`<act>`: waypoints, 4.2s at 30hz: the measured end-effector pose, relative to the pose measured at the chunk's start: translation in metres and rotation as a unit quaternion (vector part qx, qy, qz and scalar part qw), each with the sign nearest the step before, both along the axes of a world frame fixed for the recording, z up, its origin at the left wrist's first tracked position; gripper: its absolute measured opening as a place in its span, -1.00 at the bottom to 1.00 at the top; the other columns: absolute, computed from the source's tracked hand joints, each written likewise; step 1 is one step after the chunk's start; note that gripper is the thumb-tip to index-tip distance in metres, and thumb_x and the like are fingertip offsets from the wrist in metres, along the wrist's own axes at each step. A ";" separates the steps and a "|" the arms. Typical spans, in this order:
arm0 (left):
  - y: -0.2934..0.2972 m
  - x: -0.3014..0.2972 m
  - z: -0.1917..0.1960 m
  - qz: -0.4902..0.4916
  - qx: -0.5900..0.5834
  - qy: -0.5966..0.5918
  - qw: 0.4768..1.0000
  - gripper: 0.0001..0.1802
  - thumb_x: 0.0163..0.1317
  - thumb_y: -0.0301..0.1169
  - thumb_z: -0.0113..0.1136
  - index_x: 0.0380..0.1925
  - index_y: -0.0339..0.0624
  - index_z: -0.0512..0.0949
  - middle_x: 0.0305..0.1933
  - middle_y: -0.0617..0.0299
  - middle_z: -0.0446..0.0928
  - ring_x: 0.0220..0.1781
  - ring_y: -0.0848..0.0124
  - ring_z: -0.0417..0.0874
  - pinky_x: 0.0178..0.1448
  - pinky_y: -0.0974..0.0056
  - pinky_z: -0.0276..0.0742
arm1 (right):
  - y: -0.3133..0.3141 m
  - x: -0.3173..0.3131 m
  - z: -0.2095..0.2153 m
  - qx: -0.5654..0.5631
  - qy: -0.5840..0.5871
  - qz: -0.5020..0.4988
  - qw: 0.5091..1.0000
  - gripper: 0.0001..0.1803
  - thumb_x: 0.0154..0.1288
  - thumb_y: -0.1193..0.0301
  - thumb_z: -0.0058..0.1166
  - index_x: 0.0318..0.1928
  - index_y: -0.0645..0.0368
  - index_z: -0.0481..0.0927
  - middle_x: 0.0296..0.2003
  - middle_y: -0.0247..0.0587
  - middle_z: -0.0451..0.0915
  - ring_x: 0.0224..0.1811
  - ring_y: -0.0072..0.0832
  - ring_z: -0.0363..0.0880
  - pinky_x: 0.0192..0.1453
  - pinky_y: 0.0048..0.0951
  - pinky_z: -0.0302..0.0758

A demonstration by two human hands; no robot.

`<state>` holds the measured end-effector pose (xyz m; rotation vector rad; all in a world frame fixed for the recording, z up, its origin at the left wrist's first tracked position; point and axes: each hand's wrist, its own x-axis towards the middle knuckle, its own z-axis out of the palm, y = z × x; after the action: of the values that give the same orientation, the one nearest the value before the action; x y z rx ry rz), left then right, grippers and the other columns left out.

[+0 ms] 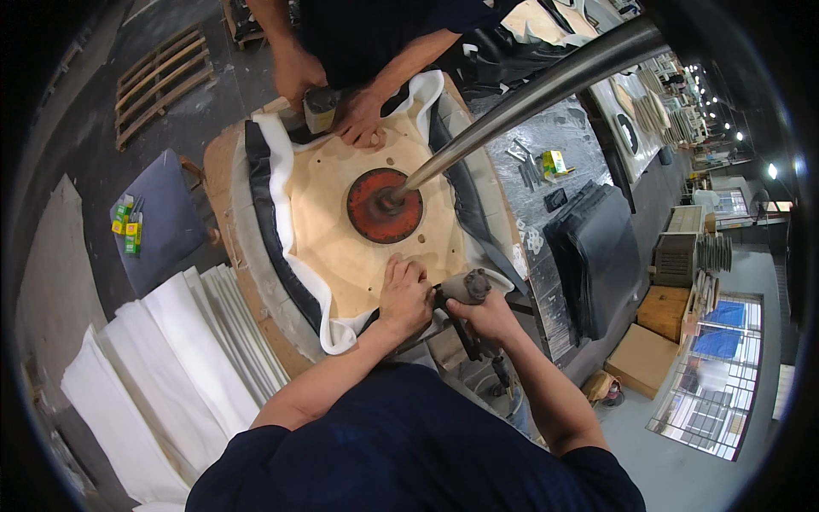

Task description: The person uses a pneumatic staple gun to attach black fabric to a wooden chair seat frame, working around a central red fixture. They then flip the seat, place a white foam pad on top, and continue stapling the fabric edges to secure the padding.

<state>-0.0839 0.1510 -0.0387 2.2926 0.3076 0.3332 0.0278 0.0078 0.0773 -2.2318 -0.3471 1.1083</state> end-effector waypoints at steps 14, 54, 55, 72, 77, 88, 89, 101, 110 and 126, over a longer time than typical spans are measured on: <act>0.009 -0.017 0.004 0.005 0.023 0.024 0.999 -0.75 0.24 -0.23 0.45 -0.21 -0.15 0.82 0.20 0.12 0.49 0.52 0.02 0.32 0.78 -0.39 -0.10 | -0.002 -0.011 0.003 0.022 0.058 -0.043 0.997 -0.62 0.36 0.29 0.50 0.05 0.24 0.73 -0.37 -0.36 0.72 -0.57 -0.55 0.61 -0.45 -0.39 0.53; 0.030 -0.061 0.016 -0.004 0.069 0.026 0.997 -0.53 0.21 -0.11 0.56 -0.04 -0.22 0.74 0.40 -0.01 0.42 0.70 -0.21 0.15 0.78 -0.38 -0.06 | 0.018 -0.038 -0.004 0.035 0.047 -0.083 0.995 -0.77 0.45 0.38 0.44 -0.04 0.23 0.72 -0.42 -0.38 0.67 -0.58 -0.58 0.54 -0.50 -0.40 0.48; 0.029 -0.062 0.014 0.000 0.066 -0.006 0.998 -0.55 0.21 -0.11 0.56 -0.06 -0.21 0.75 0.39 0.00 0.42 0.69 -0.21 0.15 0.77 -0.38 -0.05 | 0.016 -0.040 -0.002 0.035 0.052 -0.088 0.994 -0.77 0.46 0.38 0.44 -0.03 0.23 0.72 -0.42 -0.39 0.66 -0.58 -0.59 0.54 -0.51 -0.41 0.47; 0.032 -0.061 0.021 0.012 0.062 0.073 0.995 -0.52 0.23 -0.22 0.51 0.11 -0.16 0.65 0.35 -0.06 0.47 0.65 -0.14 0.26 0.76 -0.42 -0.06 | 0.020 -0.051 -0.021 0.081 -0.019 0.009 0.996 -0.57 0.34 0.41 0.46 0.17 0.28 0.72 0.08 -0.16 0.80 0.14 -0.38 0.71 0.31 -0.25 0.61; 0.041 -0.079 0.028 -0.037 0.090 0.105 0.990 -0.53 0.15 -0.20 0.57 0.02 -0.06 0.66 0.14 0.08 0.58 0.38 -0.01 0.48 0.66 -0.42 0.10 | 0.016 -0.050 -0.028 0.073 -0.020 0.003 0.997 -0.66 0.33 0.37 0.50 0.03 0.24 0.74 -0.28 -0.27 0.78 -0.35 -0.49 0.71 -0.26 -0.31 0.65; 0.035 -0.081 0.019 -0.006 0.065 0.090 0.994 -0.48 0.12 -0.16 0.62 0.02 -0.04 0.62 0.08 0.09 0.56 0.34 0.01 0.50 0.67 -0.39 0.10 | 0.035 -0.058 0.000 -0.002 0.034 -0.046 0.998 -0.70 0.39 0.45 0.45 0.08 0.21 0.73 -0.20 -0.30 0.75 -0.30 -0.48 0.67 -0.32 -0.30 0.60; 0.034 -0.081 0.026 0.007 0.061 0.093 0.994 -0.47 0.13 -0.15 0.62 0.03 -0.05 0.62 0.09 0.06 0.55 0.34 0.00 0.50 0.67 -0.39 0.10 | 0.025 -0.061 -0.012 0.045 0.023 -0.047 0.998 -0.71 0.40 0.46 0.43 0.08 0.21 0.72 -0.23 -0.30 0.74 -0.41 -0.48 0.63 -0.46 -0.30 0.54; 0.122 -0.111 0.055 0.052 -0.104 0.175 0.978 -0.10 0.53 0.12 0.21 0.64 -0.23 0.28 0.70 -0.53 0.09 0.75 -0.47 0.06 0.80 -0.30 -0.08 | 0.034 -0.064 0.000 -0.011 0.005 -0.047 0.999 -0.75 0.41 0.43 0.42 0.00 0.29 0.71 -0.36 -0.28 0.72 -0.58 -0.49 0.60 -0.49 -0.34 0.52; 0.098 -0.112 0.075 0.018 -0.037 0.075 0.996 -0.63 0.38 -0.21 0.40 0.08 -0.15 0.73 0.21 0.06 0.70 0.34 -0.09 0.62 0.52 -0.26 0.41 | 0.036 -0.064 0.005 -0.003 0.028 -0.046 0.999 -0.70 0.41 0.34 0.45 -0.07 0.29 0.65 -0.40 -0.29 0.67 -0.61 -0.52 0.59 -0.54 -0.37 0.49; 0.047 -0.068 0.014 -0.035 0.070 0.050 0.996 -0.64 0.12 -0.12 0.62 -0.22 0.00 0.69 -0.04 0.16 0.53 0.16 0.11 0.52 0.25 -0.04 0.31 | 0.014 -0.052 -0.009 0.080 0.111 -0.097 0.986 -0.75 0.48 0.28 0.43 -0.05 0.20 0.72 -0.42 -0.43 0.60 -0.60 -0.58 0.52 -0.54 -0.45 0.49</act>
<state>-0.1521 0.1977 -0.0244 2.4559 0.2601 0.2102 -0.0245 0.0214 0.0686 -1.9347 -0.1163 1.1655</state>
